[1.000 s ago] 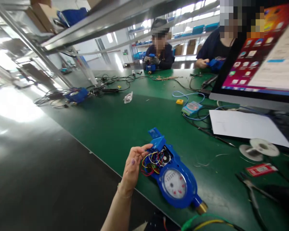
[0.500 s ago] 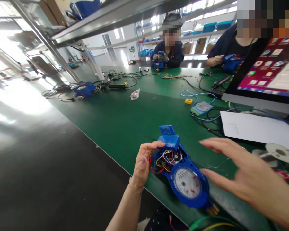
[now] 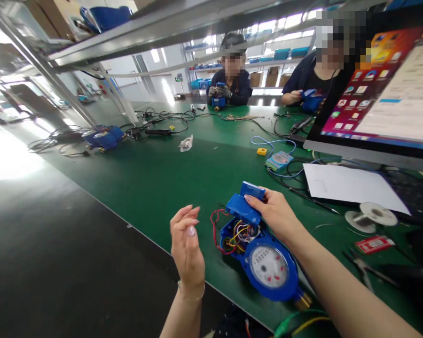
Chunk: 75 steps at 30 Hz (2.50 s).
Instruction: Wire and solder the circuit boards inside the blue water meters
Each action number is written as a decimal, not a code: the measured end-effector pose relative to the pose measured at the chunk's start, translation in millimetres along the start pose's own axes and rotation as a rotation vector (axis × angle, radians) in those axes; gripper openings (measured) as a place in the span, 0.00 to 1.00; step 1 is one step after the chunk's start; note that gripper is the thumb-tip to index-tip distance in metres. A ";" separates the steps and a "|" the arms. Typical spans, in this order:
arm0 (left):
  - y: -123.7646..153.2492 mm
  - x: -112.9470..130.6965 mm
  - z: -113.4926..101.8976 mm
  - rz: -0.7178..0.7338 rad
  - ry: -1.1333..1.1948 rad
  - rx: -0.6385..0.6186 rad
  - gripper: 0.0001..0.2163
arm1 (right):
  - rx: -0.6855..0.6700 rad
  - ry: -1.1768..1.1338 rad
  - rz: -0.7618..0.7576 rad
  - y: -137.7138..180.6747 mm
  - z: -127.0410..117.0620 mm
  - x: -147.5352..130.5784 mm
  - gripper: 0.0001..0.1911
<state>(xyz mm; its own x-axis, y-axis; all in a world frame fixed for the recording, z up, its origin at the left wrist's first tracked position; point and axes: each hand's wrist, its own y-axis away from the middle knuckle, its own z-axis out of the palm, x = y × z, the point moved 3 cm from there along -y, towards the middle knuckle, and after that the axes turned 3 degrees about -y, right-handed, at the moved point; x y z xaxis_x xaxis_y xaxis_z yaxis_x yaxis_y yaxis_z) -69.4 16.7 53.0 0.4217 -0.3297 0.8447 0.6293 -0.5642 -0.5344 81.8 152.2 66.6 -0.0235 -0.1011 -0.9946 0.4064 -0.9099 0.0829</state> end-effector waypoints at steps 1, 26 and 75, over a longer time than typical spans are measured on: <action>2.9 1.8 -5.3 0.013 -0.110 0.082 0.04 | 0.055 -0.011 -0.008 0.1 -3.8 2.4 0.17; 12.2 47.7 83.8 0.066 -0.190 -0.392 0.06 | 0.597 -0.140 -0.169 25.6 -56.8 33.1 0.21; 59.9 64.7 74.8 0.324 -0.447 -0.585 0.04 | 0.673 0.639 -0.075 130.6 -143.9 36.1 0.23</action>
<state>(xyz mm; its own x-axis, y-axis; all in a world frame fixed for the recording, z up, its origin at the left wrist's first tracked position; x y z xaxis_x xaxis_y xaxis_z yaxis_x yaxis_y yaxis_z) 44.4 18.2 73.3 0.8241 -0.2809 0.4919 0.0391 -0.8381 -0.5441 265.5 87.6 32.5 0.5606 0.0260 -0.8277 -0.1955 -0.9671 -0.1628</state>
